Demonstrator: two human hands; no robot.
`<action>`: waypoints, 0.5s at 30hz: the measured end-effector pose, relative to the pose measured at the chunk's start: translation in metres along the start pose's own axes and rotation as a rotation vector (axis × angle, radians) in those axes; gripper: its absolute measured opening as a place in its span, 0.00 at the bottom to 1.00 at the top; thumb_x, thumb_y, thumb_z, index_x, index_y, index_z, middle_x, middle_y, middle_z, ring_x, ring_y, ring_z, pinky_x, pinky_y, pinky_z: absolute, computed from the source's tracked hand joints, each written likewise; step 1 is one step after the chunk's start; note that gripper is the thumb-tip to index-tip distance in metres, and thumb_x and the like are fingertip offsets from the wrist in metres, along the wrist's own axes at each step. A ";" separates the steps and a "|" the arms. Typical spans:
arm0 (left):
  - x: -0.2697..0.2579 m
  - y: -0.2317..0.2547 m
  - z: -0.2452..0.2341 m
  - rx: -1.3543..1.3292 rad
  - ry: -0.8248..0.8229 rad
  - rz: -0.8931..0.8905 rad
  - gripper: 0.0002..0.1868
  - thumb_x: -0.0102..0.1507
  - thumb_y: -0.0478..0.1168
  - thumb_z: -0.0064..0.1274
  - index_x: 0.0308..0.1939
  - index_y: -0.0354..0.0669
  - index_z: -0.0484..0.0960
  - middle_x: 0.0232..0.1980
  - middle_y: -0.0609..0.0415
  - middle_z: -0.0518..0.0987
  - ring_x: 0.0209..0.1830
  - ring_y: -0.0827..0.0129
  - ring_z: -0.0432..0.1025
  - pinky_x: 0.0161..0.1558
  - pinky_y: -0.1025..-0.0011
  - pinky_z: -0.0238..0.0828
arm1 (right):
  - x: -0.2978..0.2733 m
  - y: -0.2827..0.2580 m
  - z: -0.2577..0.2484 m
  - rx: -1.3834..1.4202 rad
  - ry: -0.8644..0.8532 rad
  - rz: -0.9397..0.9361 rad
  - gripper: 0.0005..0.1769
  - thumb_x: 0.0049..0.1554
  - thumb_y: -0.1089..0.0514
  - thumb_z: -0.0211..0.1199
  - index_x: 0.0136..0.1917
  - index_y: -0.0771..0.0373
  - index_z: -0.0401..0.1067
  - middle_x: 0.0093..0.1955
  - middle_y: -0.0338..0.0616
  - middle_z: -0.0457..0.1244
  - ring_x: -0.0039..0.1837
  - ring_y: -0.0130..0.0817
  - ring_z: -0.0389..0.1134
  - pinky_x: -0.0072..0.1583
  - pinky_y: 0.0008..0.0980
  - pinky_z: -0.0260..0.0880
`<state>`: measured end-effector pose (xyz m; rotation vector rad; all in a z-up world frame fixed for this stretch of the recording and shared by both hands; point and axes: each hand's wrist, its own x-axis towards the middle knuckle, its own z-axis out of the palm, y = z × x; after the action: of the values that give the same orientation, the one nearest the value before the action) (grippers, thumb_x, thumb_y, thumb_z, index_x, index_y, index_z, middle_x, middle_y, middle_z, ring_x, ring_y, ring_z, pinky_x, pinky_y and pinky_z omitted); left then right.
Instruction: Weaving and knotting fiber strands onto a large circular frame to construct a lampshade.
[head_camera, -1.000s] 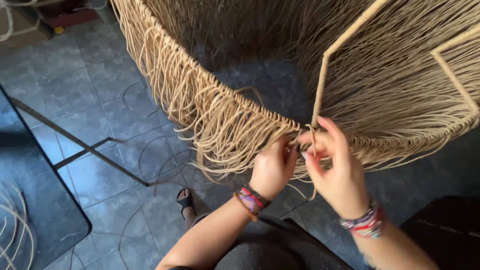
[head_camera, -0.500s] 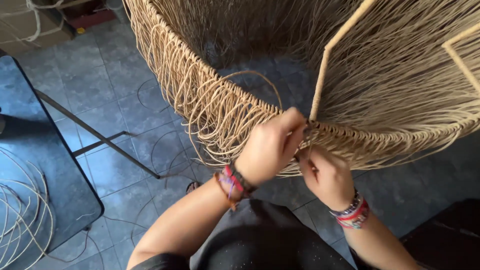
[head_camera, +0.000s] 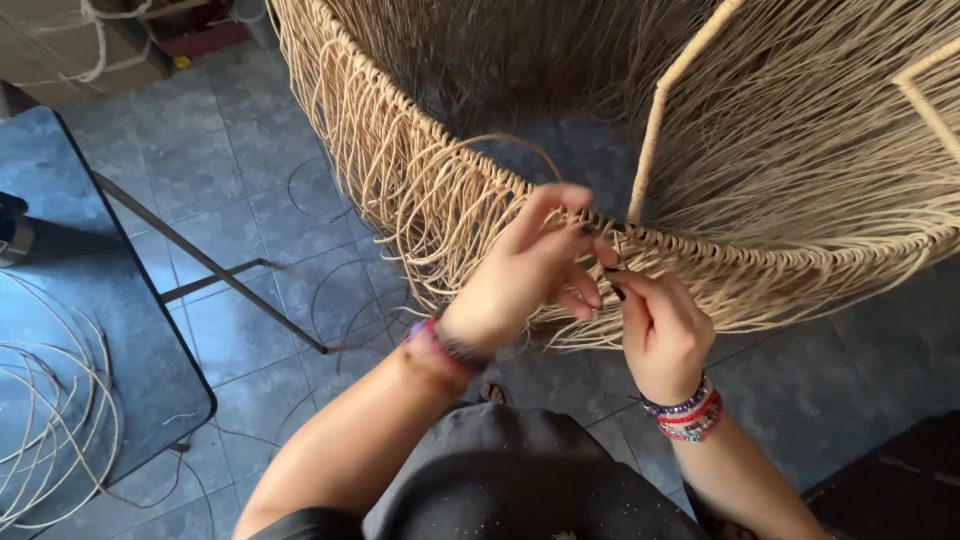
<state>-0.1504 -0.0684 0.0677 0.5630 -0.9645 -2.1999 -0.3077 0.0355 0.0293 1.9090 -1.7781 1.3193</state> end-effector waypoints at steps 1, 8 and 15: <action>-0.017 -0.001 0.006 -0.002 -0.002 -0.001 0.21 0.70 0.35 0.40 0.68 0.46 0.59 0.42 0.37 0.80 0.24 0.56 0.79 0.25 0.65 0.84 | 0.000 0.000 -0.001 -0.003 0.000 0.000 0.08 0.65 0.64 0.61 0.48 0.58 0.81 0.38 0.37 0.68 0.42 0.42 0.72 0.46 0.35 0.73; -0.065 -0.004 0.008 -0.061 -0.134 -0.126 0.21 0.63 0.28 0.34 0.56 0.33 0.77 0.51 0.37 0.83 0.51 0.56 0.78 0.53 0.59 0.77 | -0.017 0.010 0.011 0.101 0.059 0.260 0.07 0.64 0.67 0.63 0.48 0.62 0.82 0.40 0.45 0.70 0.43 0.44 0.72 0.48 0.36 0.74; 0.003 -0.068 -0.042 1.303 0.026 0.783 0.14 0.63 0.41 0.56 0.53 0.49 0.80 0.48 0.54 0.79 0.47 0.57 0.79 0.46 0.64 0.80 | -0.012 0.023 0.001 0.215 -0.170 0.488 0.10 0.66 0.69 0.56 0.51 0.65 0.79 0.44 0.52 0.72 0.51 0.44 0.74 0.52 0.43 0.72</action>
<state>-0.1545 -0.0563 -0.0115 0.5791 -2.1018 -0.6825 -0.3254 0.0375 0.0107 1.8015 -2.3866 1.5948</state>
